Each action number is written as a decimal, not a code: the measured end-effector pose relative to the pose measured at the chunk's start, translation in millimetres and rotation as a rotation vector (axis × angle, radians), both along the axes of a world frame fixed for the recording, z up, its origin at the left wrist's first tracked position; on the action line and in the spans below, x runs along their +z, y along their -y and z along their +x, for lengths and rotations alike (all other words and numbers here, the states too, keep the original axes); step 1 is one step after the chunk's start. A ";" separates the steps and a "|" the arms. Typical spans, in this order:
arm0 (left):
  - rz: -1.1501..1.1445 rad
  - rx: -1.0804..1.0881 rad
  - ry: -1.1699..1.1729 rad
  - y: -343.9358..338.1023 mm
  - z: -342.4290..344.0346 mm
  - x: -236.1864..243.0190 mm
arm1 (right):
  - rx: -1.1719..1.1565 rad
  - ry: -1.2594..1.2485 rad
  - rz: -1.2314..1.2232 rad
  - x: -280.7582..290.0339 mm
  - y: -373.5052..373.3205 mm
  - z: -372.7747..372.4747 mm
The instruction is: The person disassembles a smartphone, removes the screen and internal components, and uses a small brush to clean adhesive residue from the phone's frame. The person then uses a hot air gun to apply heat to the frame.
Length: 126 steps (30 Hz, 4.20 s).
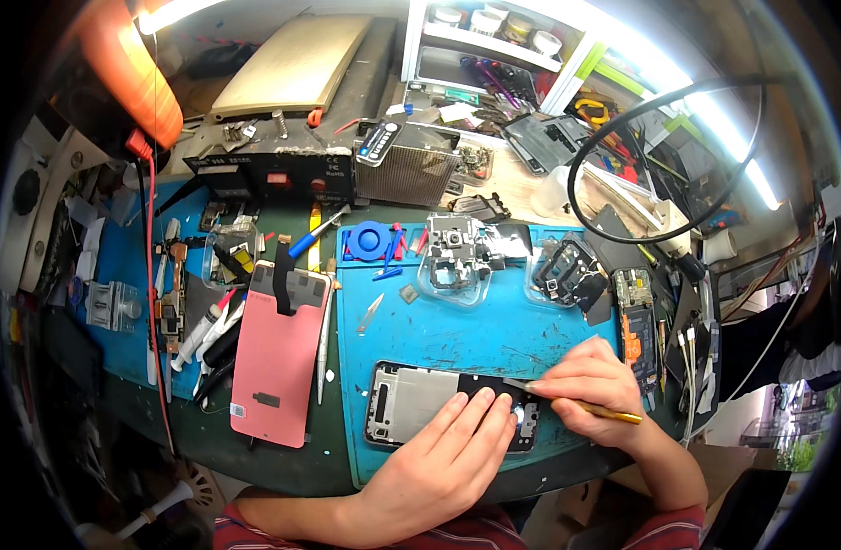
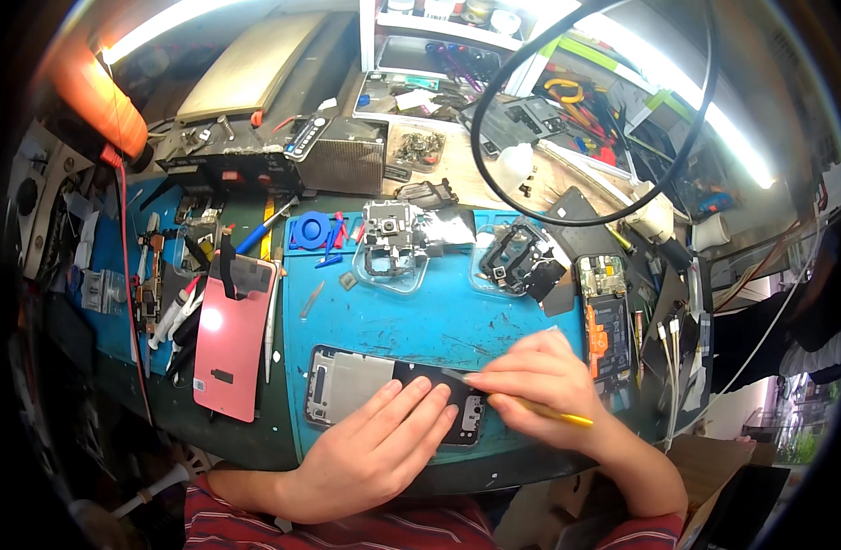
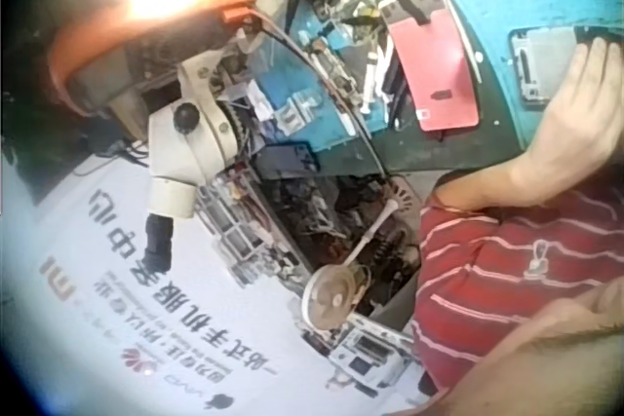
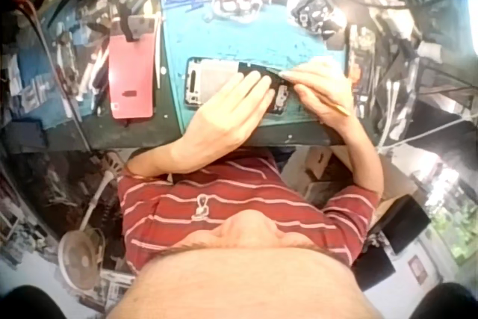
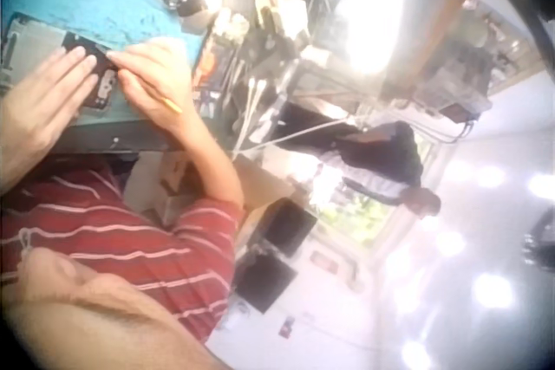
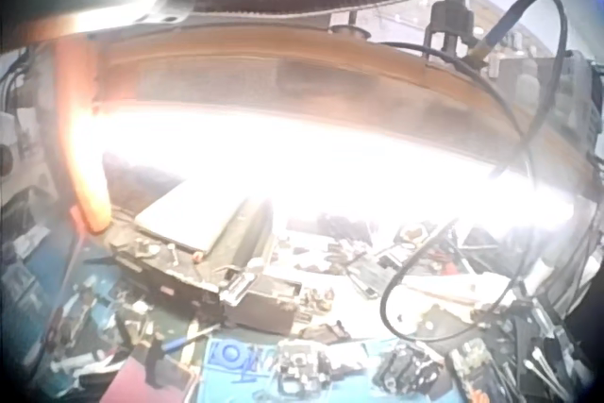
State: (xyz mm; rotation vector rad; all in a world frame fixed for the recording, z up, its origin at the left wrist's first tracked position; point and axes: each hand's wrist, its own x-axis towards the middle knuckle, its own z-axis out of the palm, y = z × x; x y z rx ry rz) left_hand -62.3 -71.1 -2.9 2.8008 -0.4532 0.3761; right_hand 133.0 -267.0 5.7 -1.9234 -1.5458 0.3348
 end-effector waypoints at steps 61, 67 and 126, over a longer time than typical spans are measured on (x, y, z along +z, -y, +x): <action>-0.060 0.033 0.010 2.8 4.4 4.3 | -0.076 0.001 -0.004 1.6 0.8 -3.6; -0.023 0.025 -0.011 4.4 6.8 8.0 | -0.092 -0.014 -0.025 -0.3 15.0 -0.1; -0.146 0.102 0.062 10.7 -9.9 -14.9 | 0.080 0.106 -0.022 0.7 -51.8 -11.9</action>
